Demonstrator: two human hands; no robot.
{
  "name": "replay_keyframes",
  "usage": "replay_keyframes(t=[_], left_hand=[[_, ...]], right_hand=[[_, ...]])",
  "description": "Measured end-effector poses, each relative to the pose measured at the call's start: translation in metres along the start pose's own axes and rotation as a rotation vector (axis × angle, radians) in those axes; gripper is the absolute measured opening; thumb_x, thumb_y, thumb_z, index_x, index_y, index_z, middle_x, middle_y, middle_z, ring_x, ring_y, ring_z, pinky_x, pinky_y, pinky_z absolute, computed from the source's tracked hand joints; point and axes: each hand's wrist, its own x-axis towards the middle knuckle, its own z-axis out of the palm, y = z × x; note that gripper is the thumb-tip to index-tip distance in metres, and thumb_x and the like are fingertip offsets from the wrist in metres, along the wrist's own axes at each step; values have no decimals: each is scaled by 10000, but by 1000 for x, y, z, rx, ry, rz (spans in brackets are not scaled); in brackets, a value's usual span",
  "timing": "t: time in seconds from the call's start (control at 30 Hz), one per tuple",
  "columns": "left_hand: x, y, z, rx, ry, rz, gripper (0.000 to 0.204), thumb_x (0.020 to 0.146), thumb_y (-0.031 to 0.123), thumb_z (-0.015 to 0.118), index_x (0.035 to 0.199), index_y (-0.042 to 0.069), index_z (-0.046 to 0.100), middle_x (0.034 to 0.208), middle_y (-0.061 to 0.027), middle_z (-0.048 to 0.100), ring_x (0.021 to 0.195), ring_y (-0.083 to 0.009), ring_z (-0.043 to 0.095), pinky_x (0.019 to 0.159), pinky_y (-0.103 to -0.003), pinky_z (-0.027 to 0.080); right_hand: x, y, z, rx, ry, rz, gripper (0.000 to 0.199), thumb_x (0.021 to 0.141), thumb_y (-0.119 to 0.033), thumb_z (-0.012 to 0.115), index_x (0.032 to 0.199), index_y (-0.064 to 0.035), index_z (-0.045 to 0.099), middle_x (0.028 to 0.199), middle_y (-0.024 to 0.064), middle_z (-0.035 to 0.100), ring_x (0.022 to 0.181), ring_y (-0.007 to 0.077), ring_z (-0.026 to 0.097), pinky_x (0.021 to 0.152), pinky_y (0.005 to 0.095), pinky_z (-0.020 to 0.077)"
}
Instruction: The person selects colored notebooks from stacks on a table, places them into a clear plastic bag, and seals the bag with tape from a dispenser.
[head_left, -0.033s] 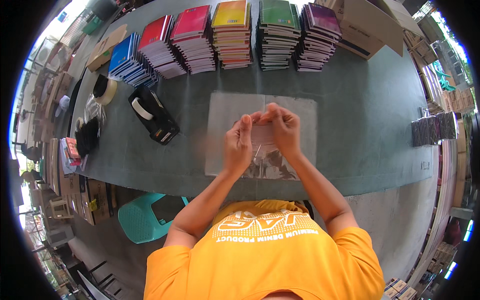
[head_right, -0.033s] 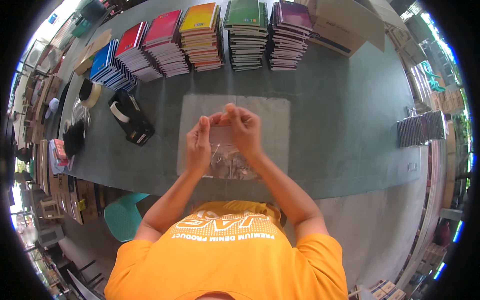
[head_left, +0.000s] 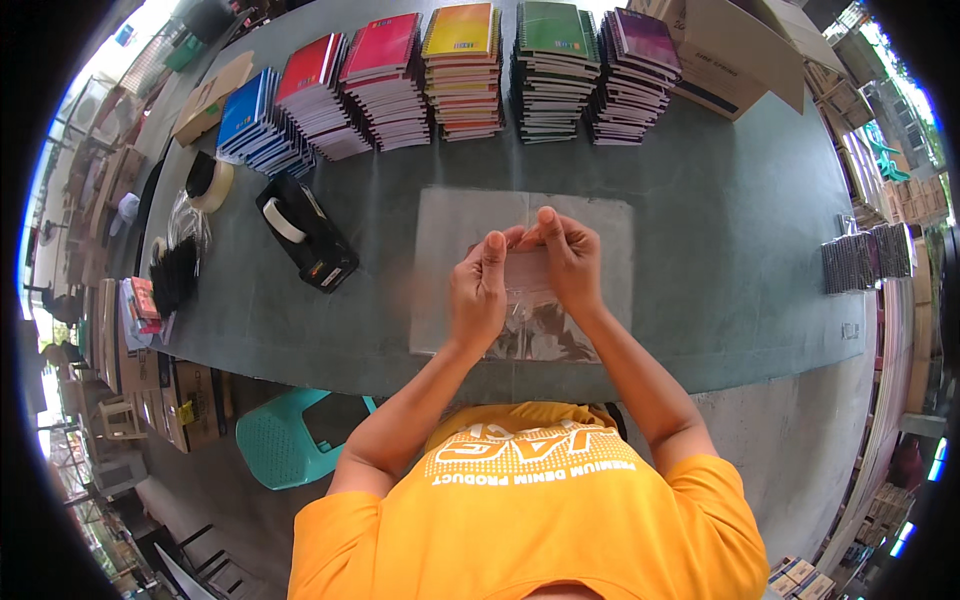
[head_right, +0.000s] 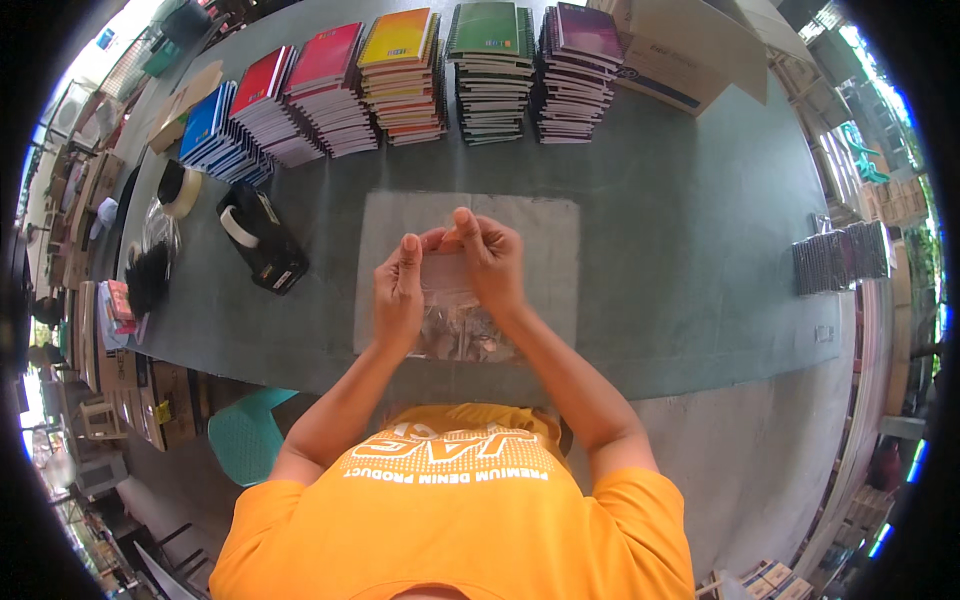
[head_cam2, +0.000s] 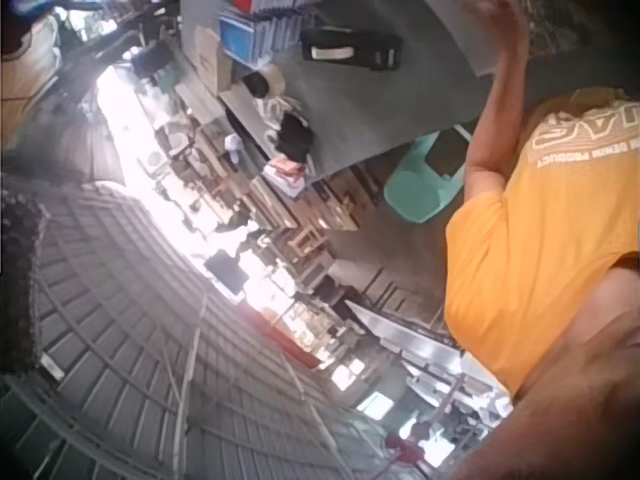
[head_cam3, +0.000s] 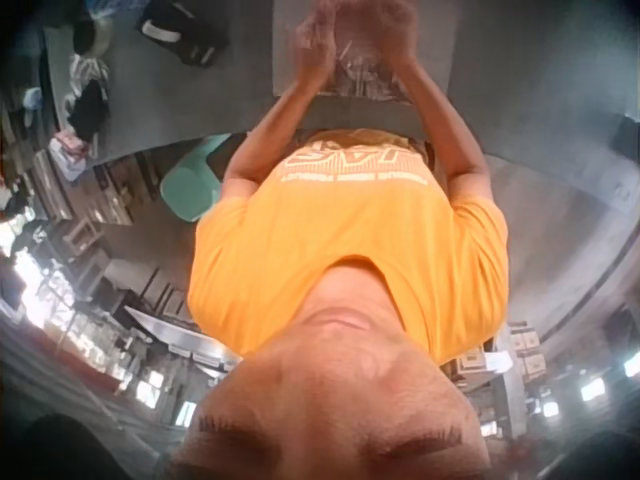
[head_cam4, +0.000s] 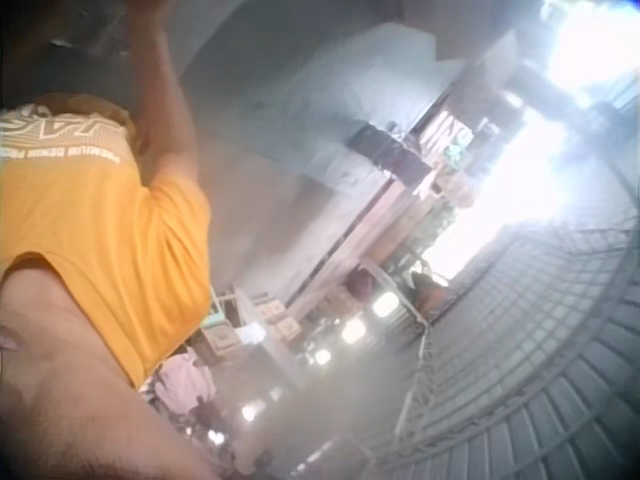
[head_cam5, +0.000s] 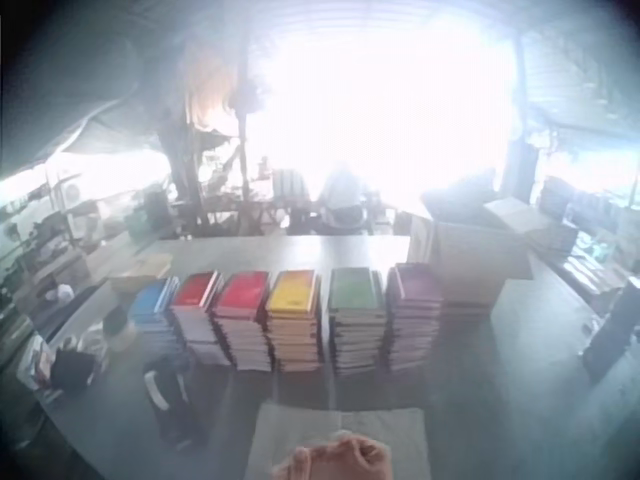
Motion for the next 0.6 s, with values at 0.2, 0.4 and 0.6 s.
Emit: replay_keyframes(t=[0.2, 0.4, 0.6], left_hand=[[8, 53, -35, 157, -231, 363, 390, 893, 368, 561, 1070, 30, 641, 944, -69, 659, 1021, -189, 555, 928, -332, 405], [-3, 90, -64, 1172, -610, 912, 358, 665, 172, 730, 1014, 129, 663, 979, -27, 653, 1095, -261, 516, 1037, -457, 301], [-8, 106, -52, 1104, -476, 961, 243, 658, 121, 726, 896, 117, 674, 820, 6, 649, 1030, -213, 537, 1005, -457, 314]], right_hand=[[-1, -47, -32, -11, -155, -298, 312, 920, -318, 553, 914, -24, 657, 929, 61, 647, 916, 131, 557, 827, 272, 410], [-13, -99, -45, -1099, -680, -639, 338, 692, -244, 749, 1002, -138, 664, 1277, 64, 515, 1287, 280, 357, 1094, 479, 195], [-24, -93, -56, -951, -594, -580, 251, 642, -190, 776, 853, -127, 654, 1348, 76, 433, 1307, 321, 310, 1078, 505, 227]])
